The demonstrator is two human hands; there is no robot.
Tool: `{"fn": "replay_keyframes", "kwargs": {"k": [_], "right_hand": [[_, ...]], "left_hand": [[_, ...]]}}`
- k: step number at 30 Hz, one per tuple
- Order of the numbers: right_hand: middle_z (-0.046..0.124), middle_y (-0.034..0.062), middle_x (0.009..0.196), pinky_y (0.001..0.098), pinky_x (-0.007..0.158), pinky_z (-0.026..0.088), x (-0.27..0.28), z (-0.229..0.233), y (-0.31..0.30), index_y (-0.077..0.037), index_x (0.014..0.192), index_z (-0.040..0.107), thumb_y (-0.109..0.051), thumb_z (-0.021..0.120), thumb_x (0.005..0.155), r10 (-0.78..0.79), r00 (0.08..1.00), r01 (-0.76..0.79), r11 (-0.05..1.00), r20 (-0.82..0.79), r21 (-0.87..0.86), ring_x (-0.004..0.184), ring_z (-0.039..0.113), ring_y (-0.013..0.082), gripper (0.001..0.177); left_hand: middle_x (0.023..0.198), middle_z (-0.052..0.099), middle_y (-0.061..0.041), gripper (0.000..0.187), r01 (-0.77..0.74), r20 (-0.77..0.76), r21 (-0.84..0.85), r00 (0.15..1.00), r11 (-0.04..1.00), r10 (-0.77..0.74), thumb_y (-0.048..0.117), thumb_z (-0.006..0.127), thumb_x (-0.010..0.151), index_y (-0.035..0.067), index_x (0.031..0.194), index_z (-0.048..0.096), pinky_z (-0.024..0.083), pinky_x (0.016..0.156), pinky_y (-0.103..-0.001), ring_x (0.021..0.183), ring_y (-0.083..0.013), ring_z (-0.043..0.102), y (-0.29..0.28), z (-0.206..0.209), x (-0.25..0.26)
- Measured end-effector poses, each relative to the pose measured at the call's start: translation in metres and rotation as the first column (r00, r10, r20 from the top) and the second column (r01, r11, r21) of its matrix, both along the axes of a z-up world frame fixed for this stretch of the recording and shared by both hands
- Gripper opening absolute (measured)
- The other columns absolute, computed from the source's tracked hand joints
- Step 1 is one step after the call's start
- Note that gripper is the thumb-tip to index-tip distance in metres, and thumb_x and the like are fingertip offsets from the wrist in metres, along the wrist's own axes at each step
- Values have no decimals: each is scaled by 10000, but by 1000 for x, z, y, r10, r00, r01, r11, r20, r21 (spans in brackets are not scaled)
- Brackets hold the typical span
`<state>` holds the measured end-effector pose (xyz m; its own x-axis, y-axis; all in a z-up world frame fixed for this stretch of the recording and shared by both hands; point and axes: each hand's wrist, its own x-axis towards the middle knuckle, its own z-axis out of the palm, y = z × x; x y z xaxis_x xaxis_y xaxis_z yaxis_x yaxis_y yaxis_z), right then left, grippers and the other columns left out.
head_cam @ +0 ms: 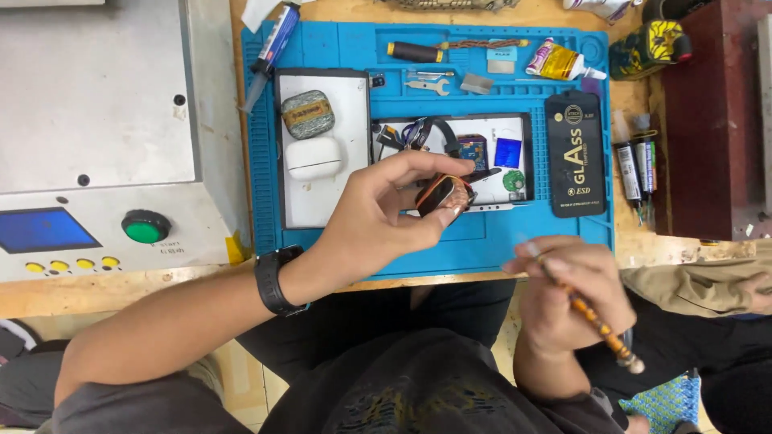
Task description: The person uses a small tool to scrape and clean the copper contacts on the back of a disassembled smartwatch. They repeatedly rotate the device to access different areas of the contact points while working over a blue tray filled with tools and parts.
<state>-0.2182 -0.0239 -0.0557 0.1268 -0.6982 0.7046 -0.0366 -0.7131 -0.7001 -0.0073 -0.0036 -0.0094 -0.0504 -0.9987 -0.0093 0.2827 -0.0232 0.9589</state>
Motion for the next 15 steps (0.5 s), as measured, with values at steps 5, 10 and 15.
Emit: {"fn": "replay_keyframes", "kwargs": {"k": [5,10,15], "right_hand": [[581,276,960,484,837,640,25,5,-2,14,966,549,-235,475,966,186,971,-205,971,-149,-127,909,657,424,260],[590,302,932,470,817,639,33,3,-2,57,938,553,-174,503,939,101,982,-128,977,-157,-173,873,668,435,237],[586,313,954,446,823,634,28,5,-1,41,920,581,-89,497,929,67,962,-117,978,-266,-175,881,678,445,154]], "left_hand": [[1198,608,-99,287,5,-51,23,999,1000,-4,53,609,840,96,1121,569,620,767,-244,1124,-239,629,1,-4,-1],[1189,610,-87,283,-2,-54,15,999,1000,2,62,615,842,94,1119,568,619,807,-247,1184,-245,603,1,-5,0],[1181,614,-84,287,2,-65,23,998,1000,0,64,614,840,98,1122,570,618,837,-264,1158,-241,617,0,-5,1]]}}
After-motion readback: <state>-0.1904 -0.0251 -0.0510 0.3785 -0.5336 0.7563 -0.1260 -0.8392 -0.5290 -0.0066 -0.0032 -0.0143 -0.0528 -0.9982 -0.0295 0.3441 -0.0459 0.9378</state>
